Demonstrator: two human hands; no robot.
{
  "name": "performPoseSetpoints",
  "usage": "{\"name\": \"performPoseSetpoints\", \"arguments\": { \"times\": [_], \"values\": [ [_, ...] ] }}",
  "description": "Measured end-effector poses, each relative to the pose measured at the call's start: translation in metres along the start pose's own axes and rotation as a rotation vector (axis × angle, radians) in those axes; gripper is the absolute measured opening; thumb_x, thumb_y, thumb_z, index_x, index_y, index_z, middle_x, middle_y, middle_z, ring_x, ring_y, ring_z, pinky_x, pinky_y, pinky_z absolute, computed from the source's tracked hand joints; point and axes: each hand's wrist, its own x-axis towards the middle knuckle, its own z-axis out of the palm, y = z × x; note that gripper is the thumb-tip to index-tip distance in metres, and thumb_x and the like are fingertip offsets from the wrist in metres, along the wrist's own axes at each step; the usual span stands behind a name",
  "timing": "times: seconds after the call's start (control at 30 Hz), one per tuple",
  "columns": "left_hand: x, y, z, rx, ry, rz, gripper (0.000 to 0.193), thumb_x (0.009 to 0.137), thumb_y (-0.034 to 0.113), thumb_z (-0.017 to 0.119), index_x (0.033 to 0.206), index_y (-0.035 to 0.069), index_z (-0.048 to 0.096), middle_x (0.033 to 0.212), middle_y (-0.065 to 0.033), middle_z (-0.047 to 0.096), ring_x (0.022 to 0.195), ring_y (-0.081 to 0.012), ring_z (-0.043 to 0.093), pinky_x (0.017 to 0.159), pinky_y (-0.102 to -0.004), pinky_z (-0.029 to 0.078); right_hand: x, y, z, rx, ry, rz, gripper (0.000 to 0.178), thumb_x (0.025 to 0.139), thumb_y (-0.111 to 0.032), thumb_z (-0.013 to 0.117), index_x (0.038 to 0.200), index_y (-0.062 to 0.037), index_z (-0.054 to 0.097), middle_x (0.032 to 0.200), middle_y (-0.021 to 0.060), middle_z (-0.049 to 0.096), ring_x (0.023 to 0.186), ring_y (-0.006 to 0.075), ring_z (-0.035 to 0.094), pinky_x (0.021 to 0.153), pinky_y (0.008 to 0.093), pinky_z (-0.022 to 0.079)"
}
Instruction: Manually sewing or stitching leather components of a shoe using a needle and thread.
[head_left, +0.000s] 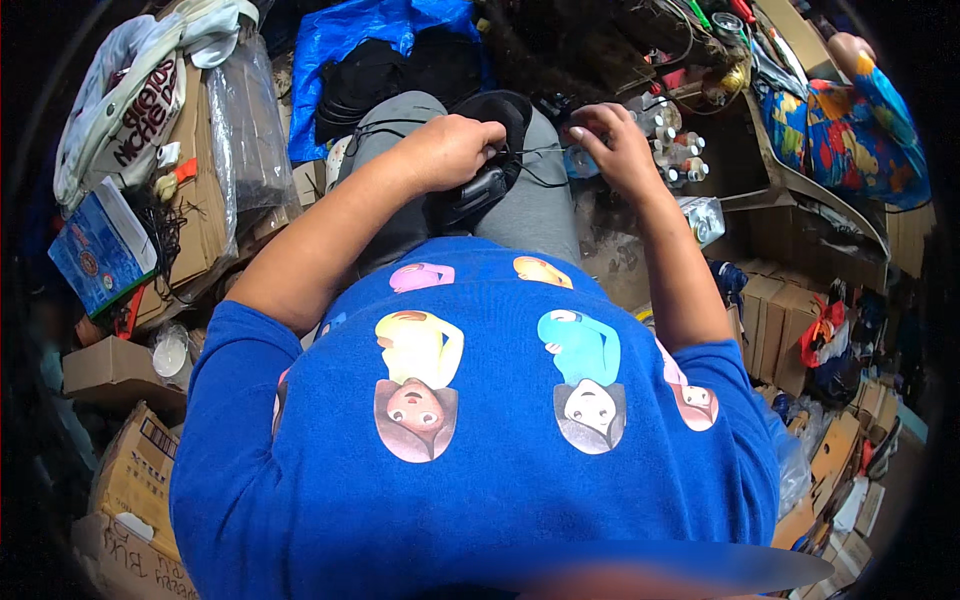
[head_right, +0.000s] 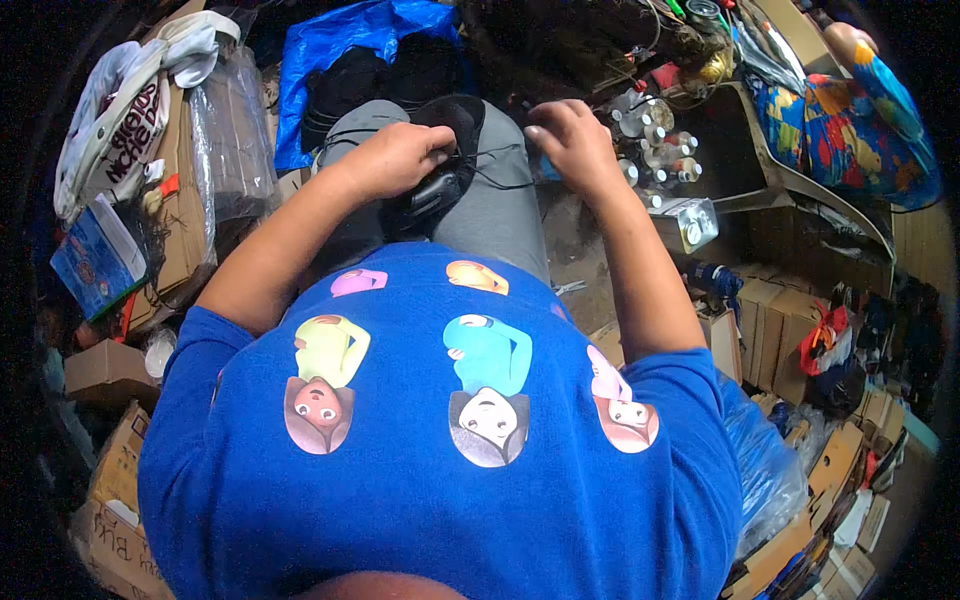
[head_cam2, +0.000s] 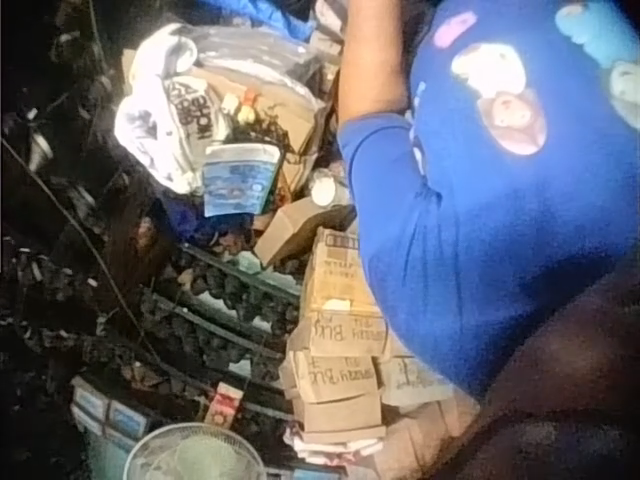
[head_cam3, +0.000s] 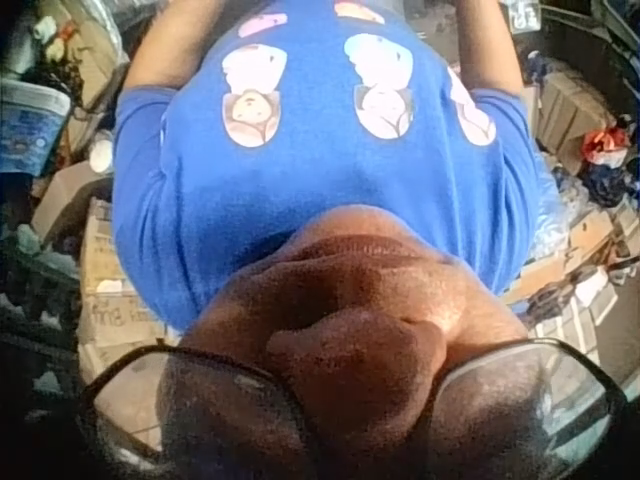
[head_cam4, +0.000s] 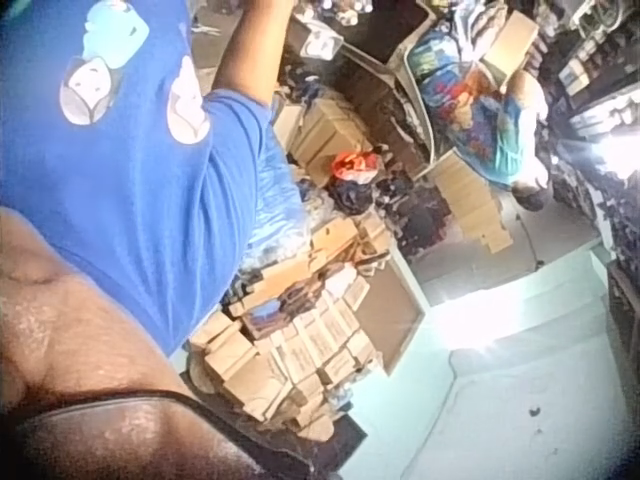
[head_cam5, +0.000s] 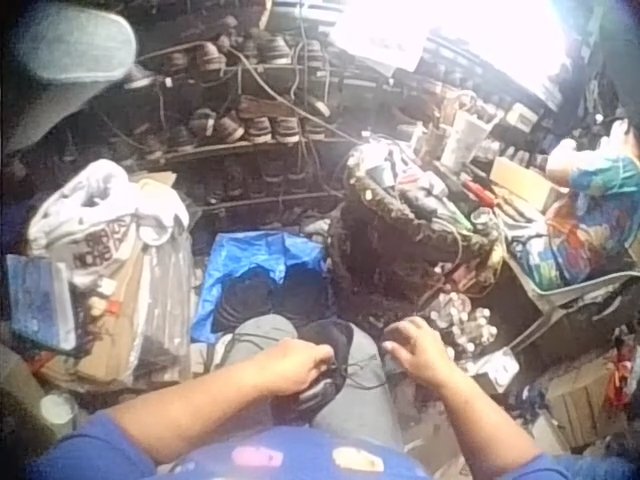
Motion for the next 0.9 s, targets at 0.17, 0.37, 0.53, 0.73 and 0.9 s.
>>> {"name": "performPoseSetpoints", "arguments": {
  "times": [0.17, 0.37, 0.53, 0.73, 0.9],
  "values": [
    [-0.002, -0.002, -0.003, 0.042, -0.036, 0.031, 0.015, 0.082, 0.011, 0.053, 0.097, 0.006, 0.055, 0.087, -0.0197, 0.062, 0.084, -0.0394, 0.059, 0.070, -0.0461, 0.046, 0.001, -0.044, 0.012, -0.569, -0.342, -0.447, 0.009, 0.079, -0.015, 0.055, 0.086, -0.0154, 0.060, 0.083, 0.0050, 0.062, 0.086, 0.0248, 0.059, 0.088, 0.0421, 0.036],
    [-0.026, -0.027, -0.018, 0.140, 0.002, 0.131, 0.014, 0.080, 0.008, 0.052, 0.093, 0.005, 0.053, 0.085, -0.0193, 0.060, 0.083, -0.0393, 0.058, 0.069, -0.0469, 0.046, 0.000, -0.014, -0.002, -0.485, -0.381, -0.435, 0.007, 0.078, -0.013, 0.057, 0.085, -0.0137, 0.059, 0.079, 0.0054, 0.063, 0.085, 0.0239, 0.059, 0.084, 0.0390, 0.038],
    [-0.082, -0.050, -0.065, -0.252, 0.181, -0.174, 0.010, 0.081, 0.008, 0.060, 0.089, 0.002, 0.059, 0.076, -0.0061, 0.060, 0.073, -0.0138, 0.057, 0.068, -0.0283, 0.045, -0.015, 0.035, -0.040, 0.386, -0.233, 0.315, 0.021, 0.085, -0.023, 0.065, 0.092, -0.0024, 0.064, 0.080, 0.0008, 0.064, 0.077, 0.0099, 0.058, 0.068, 0.0263, 0.045],
    [-0.014, 0.030, -0.054, -0.732, 0.248, 0.264, 0.011, 0.088, 0.011, 0.057, 0.089, 0.001, 0.063, 0.088, -0.0034, 0.062, 0.087, -0.0120, 0.057, 0.081, -0.0248, 0.044, 0.027, -0.061, 0.011, 1.501, -0.014, 0.229, 0.025, 0.092, -0.028, 0.055, 0.094, -0.0032, 0.058, 0.091, 0.0087, 0.062, 0.082, 0.0189, 0.058, 0.076, 0.0329, 0.044],
    [-0.038, 0.029, -0.027, -0.456, 0.022, 0.040, 0.012, 0.085, 0.015, 0.060, 0.085, 0.002, 0.059, 0.081, -0.0074, 0.060, 0.079, -0.0186, 0.058, 0.073, -0.0318, 0.045, -0.007, -0.061, 0.003, 0.637, -0.355, -0.036, 0.024, 0.094, -0.025, 0.051, 0.092, -0.0025, 0.058, 0.079, -0.0004, 0.053, 0.076, 0.0126, 0.052, 0.072, 0.0284, 0.044]
  ]
}}
